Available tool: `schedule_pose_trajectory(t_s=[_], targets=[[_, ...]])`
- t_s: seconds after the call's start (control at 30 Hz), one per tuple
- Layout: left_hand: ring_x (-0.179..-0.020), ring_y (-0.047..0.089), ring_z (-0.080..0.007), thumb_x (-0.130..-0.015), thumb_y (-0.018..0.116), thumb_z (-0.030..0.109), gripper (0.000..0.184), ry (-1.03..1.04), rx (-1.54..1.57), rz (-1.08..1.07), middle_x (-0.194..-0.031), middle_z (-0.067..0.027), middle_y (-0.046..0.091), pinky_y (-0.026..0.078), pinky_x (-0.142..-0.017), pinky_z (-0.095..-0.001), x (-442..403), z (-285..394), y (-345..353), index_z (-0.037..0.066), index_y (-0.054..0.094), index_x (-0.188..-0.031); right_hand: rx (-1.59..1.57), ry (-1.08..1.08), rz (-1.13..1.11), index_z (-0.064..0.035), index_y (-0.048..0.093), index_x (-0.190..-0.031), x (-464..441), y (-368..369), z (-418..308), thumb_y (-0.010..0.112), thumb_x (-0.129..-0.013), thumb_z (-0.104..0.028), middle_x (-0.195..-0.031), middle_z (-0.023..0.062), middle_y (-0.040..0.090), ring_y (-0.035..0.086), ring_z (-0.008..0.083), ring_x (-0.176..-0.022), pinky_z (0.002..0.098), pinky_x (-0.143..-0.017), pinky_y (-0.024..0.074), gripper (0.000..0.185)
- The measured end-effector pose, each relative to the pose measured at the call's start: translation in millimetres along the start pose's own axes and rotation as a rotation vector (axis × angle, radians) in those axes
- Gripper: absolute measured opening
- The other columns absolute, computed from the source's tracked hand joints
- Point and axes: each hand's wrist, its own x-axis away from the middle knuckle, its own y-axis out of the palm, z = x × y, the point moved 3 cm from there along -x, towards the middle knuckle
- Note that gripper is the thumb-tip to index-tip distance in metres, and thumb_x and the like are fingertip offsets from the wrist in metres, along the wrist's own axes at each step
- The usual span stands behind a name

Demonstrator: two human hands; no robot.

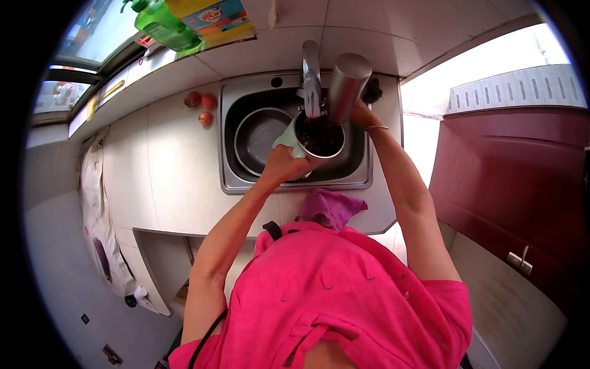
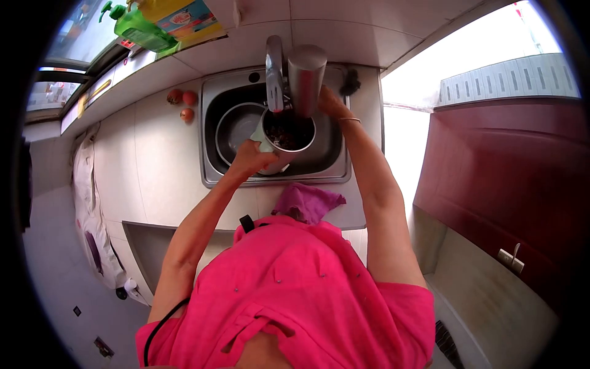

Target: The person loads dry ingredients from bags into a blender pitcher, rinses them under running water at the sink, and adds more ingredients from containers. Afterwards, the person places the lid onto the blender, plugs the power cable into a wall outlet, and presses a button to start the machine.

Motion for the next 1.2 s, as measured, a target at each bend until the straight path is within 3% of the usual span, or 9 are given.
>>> schedule_pose_trajectory(t_s=[0.2,0.3,0.4,0.7,0.9,1.0,1.1,1.2], targets=[[-0.053,0.06,-0.0147,-0.062,0.07,0.019,0.023,-0.028,0.028,0.022,-0.057,-0.0083,0.061,0.046,-0.051,-0.0284,-2,9,4,-0.003,0.064,-0.065,-0.099,0.144,0.105,-0.001,0.065,-0.106,7,-2,-8,0.055,-0.088,-0.032,-0.099,0.0228,0.068,0.065,0.0302,-0.095,0.0387,-0.084,0.0478,0.037],[-0.053,0.06,-0.0141,-0.062,0.069,0.017,0.02,0.006,0.022,0.034,-0.057,-0.0075,0.061,0.045,-0.05,-0.0282,-4,4,8,-0.002,0.063,-0.063,-0.067,0.446,0.119,0.0002,0.065,-0.106,26,-22,-62,0.053,-0.09,-0.03,-0.098,0.0206,0.069,0.065,0.0244,-0.093,0.0366,-0.084,0.0474,0.037],[-0.052,0.059,-0.0135,-0.063,0.068,0.016,0.019,0.012,0.078,-0.002,-0.056,-0.0071,0.06,0.044,-0.049,-0.0281,-2,9,12,-0.002,0.063,-0.065,-0.091,0.3,0.118,0.0002,0.067,-0.107,42,-25,-52,0.051,-0.091,-0.025,-0.099,0.0166,0.07,0.065,0.0214,-0.095,0.0349,-0.087,0.0479,0.034],[-0.048,0.054,-0.0118,-0.064,0.068,0.014,0.019,-0.054,0.121,0.011,-0.055,-0.0069,0.059,0.039,-0.043,-0.0275,-5,2,21,-0.004,0.061,-0.067,-0.39,0.406,0.108,0.0046,0.062,-0.119,84,-10,-49,0.047,-0.095,-0.02,-0.104,0.0079,0.068,0.06,0.0139,-0.099,0.0286,-0.091,0.047,0.037],[-0.048,0.052,-0.0095,-0.064,0.067,0.012,0.016,-0.041,0.161,-0.002,-0.055,-0.0052,0.058,0.036,-0.042,-0.0264,-2,6,24,-0.003,0.06,-0.064,-0.459,0.47,0.124,0.0034,0.061,-0.12,99,-3,-66,0.045,-0.097,-0.025,-0.105,0.0076,0.067,0.061,0.0134,-0.097,0.0284,-0.089,0.0473,0.04],[-0.047,0.05,-0.0086,-0.064,0.066,0.011,0.015,-0.043,0.193,0.008,-0.054,-0.0035,0.056,0.035,-0.042,-0.0256,0,7,26,-0.002,0.059,-0.063,-0.49,0.525,0.089,0.0051,0.057,-0.124,103,-3,-74,0.045,-0.098,-0.026,-0.109,0.013,0.066,0.062,0.0194,-0.1,0.031,-0.093,0.0478,0.042],[-0.048,0.05,-0.0081,-0.064,0.066,0.011,0.014,-0.019,0.271,0.014,-0.054,-0.0024,0.056,0.034,-0.042,-0.0254,3,11,28,-0.001,0.059,-0.063,-0.654,0.554,0.116,0.0058,0.057,-0.124,107,7,-59,0.046,-0.098,-0.032,-0.112,0.0124,0.066,0.061,0.0197,-0.103,0.0314,-0.092,0.0475,0.047],[-0.048,0.049,-0.0081,-0.064,0.066,0.011,0.013,-0.013,0.299,0.006,-0.055,-0.002,0.056,0.034,-0.042,-0.0254,4,10,30,0.0,0.059,-0.064,-0.587,0.586,0.081,0.002,0.057,-0.125,109,7,-66,0.049,-0.097,-0.038,-0.112,0.0103,0.065,0.058,0.0192,-0.106,0.0322,-0.09,0.0483,0.05]])
